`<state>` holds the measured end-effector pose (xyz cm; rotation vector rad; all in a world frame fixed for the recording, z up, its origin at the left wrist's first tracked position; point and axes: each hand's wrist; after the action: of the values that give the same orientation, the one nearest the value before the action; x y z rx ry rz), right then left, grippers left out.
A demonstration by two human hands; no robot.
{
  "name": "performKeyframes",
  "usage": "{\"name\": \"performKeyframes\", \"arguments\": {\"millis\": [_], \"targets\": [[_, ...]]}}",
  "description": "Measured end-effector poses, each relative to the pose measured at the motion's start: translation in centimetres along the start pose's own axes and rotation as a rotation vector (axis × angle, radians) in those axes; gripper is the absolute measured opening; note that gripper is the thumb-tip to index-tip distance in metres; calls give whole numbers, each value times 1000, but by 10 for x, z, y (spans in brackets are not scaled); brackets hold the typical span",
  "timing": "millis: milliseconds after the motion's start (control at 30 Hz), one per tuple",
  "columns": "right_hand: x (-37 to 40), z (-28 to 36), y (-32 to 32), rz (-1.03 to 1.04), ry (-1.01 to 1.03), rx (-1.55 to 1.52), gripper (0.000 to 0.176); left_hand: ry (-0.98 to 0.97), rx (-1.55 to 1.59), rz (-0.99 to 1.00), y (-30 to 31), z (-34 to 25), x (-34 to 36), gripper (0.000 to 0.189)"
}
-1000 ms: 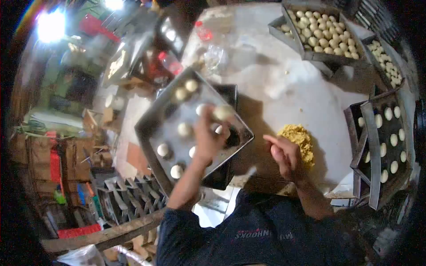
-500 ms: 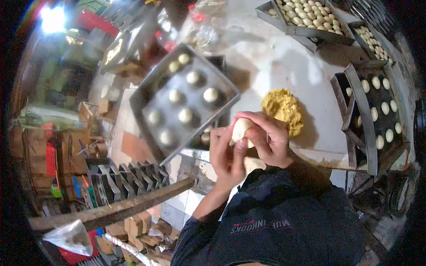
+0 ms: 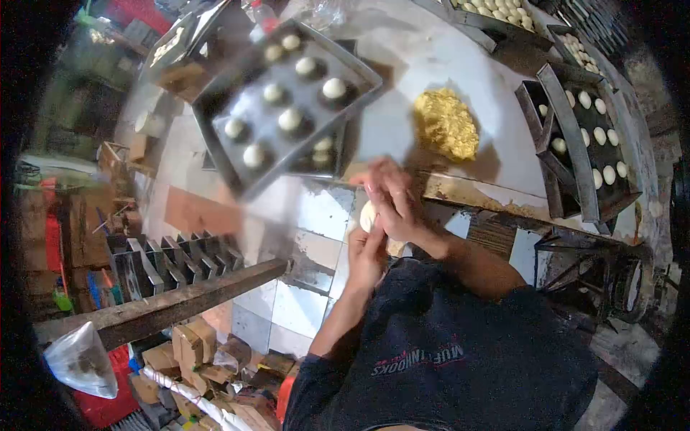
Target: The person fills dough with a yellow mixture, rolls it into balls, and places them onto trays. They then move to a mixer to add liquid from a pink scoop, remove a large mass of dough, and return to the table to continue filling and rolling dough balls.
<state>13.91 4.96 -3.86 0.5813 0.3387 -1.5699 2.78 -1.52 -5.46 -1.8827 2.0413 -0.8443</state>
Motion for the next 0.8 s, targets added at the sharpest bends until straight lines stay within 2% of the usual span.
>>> {"name": "performKeyframes", "arguments": {"millis": [33,67,100,133,167,200,233,267,300,333,400,433,500,533,567,633,667,800], "targets": [[-2,-6,7,9,2,10,26,93,130,43,-4,7,-2,31],[-5,-16,17,44,-42,-14,23,201,156,-61,-1,3,-8,34],[-9,-25,29,74,-88,-40,21,201,281,59,-4,-4,-16,34],[-23,-25,47,65,-269,22,14,216,246,70,-5,-8,-24,37],[-36,-40,69,50,-179,304,11,234,206,82,-7,-11,-33,40],[-43,-72,86,-86,-125,475,16,241,195,88,-16,-16,-41,40],[-56,-84,105,-63,-321,580,20,146,132,174,-27,-22,-52,43],[-63,-107,114,-77,-225,658,19,47,70,262,-38,-26,-66,47],[-74,-119,117,-94,-129,734,18,44,56,273,-45,-25,-78,47],[-79,-128,123,-114,-129,728,18,-1,-27,248,-50,-21,-91,51],[-85,-140,129,249,-284,726,16,-26,-121,199,-68,-17,-116,61],[-89,-144,131,229,-292,721,16,-18,-136,211,-74,-17,-126,61],[-93,-151,137,212,-461,547,13,63,-119,191,-82,-13,-146,64],[-93,-154,143,114,-365,621,15,83,-100,192,-85,-9,-155,64],[-96,-157,155,102,-375,614,15,93,-113,196,-87,-4,-164,64],[-103,-154,187,83,-718,-43,19,108,-46,129,-91,5,-179,57],[-97,-164,195,72,-739,-450,25,139,-81,80,-97,7,-185,52],[-102,-124,185,32,-660,-639,33,163,-219,-42,-122,32,-205,37]]}}
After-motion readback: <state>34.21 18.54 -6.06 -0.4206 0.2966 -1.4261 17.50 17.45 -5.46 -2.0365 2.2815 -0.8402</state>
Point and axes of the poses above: each hand's wrist, its own x-axis away from the middle knuckle, its own y-axis out of the back of the hand, z = x × y, and after that the axes turned 3 degrees about -x, right-handed
